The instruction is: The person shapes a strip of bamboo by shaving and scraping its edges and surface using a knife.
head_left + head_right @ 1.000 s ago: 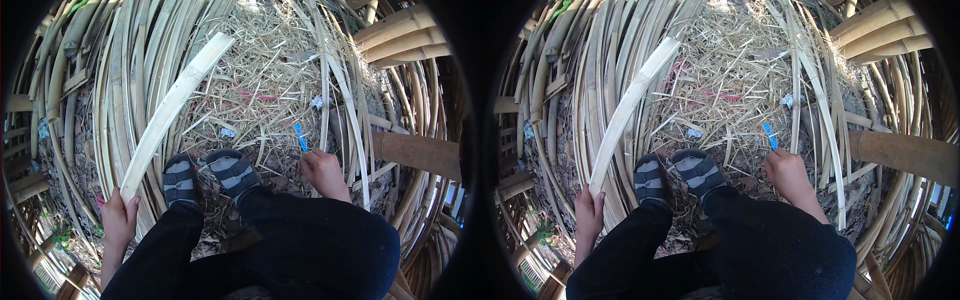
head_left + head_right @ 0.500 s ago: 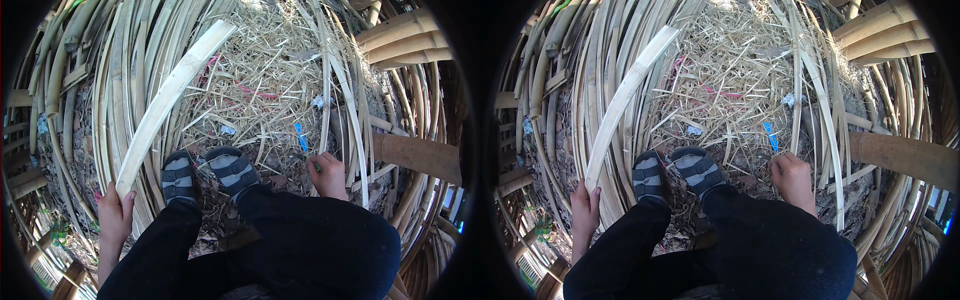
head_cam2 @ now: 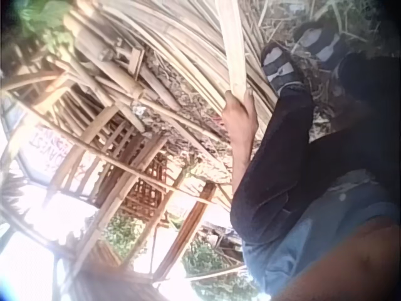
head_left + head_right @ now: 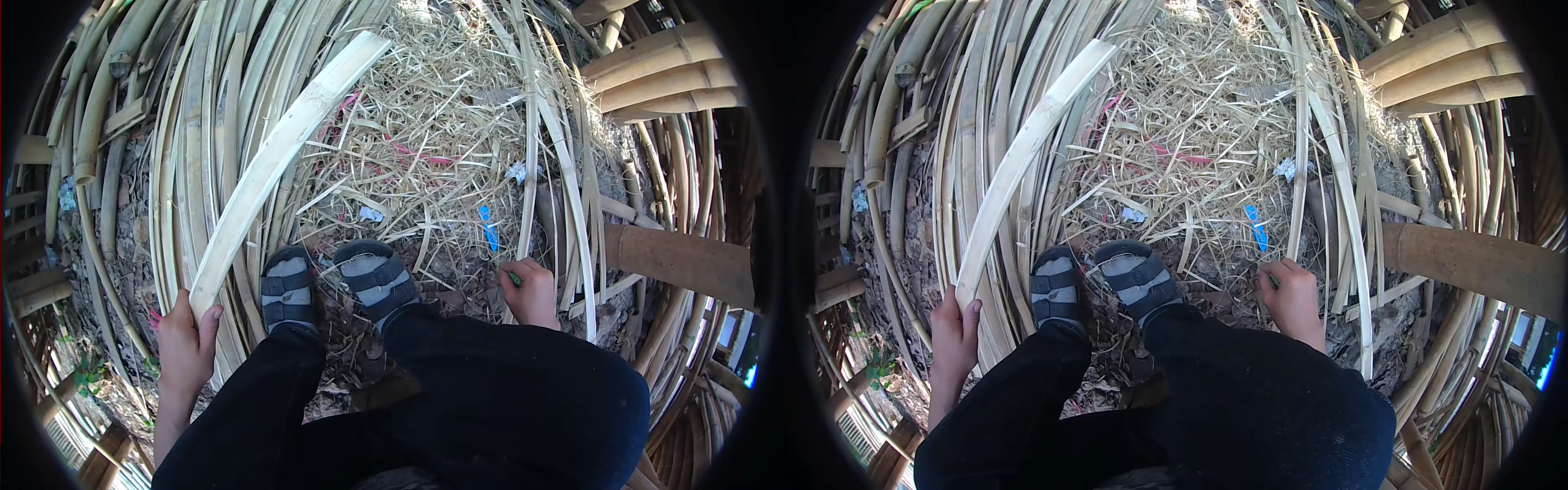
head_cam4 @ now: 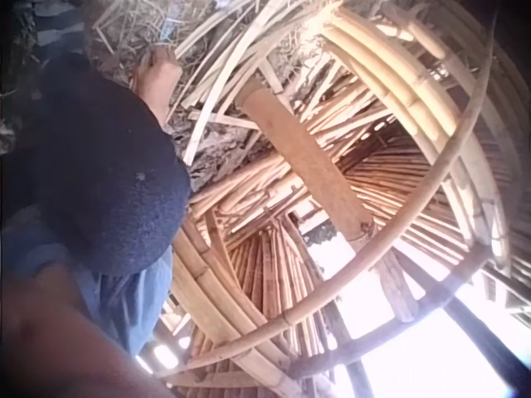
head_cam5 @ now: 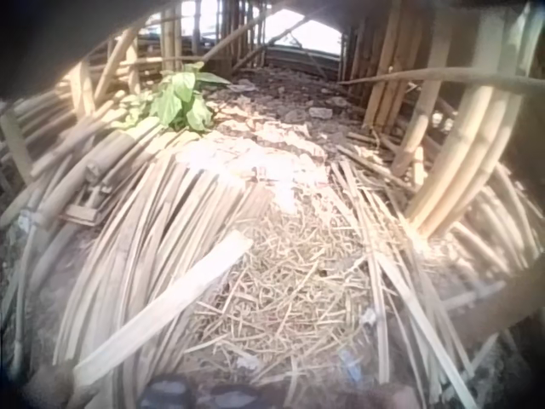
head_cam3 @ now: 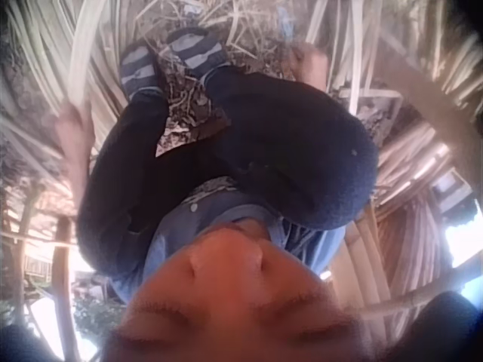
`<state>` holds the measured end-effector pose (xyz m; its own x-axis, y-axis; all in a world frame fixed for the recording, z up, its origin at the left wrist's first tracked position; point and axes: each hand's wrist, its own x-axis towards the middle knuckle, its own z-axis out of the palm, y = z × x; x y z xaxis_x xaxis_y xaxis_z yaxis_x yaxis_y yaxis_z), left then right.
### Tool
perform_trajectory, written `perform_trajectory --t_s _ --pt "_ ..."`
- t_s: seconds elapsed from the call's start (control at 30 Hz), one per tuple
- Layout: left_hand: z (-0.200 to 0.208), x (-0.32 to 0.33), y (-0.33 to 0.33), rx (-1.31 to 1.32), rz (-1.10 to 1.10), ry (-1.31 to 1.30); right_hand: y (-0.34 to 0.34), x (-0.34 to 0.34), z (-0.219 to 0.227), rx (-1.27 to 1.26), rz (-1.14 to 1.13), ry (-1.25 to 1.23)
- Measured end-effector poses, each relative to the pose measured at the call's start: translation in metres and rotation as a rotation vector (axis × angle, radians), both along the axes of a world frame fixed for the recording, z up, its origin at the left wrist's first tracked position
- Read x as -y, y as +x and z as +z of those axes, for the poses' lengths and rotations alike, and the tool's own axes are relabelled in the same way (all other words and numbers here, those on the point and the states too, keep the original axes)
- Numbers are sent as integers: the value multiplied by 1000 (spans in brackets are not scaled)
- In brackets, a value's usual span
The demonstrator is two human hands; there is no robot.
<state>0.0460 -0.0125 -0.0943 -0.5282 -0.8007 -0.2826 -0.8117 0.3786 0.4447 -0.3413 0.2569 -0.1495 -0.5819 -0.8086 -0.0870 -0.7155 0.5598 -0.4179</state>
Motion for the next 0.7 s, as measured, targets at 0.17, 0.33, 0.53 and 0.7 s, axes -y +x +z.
perform_trajectory --t_s 0.17,0.33,0.53,0.7 --pt "3 -4 7 59 3 10 -16 7 47 112 -138 -76" --pt "2 5 -7 88 -29 50 -2 32 82 508 -445 -211" --pt "11 12 -50 17 -96 -23 -7 84 134 132 -55 -687" --pt "10 8 -62 -11 -137 -76 8 136 125 250 290 -27"
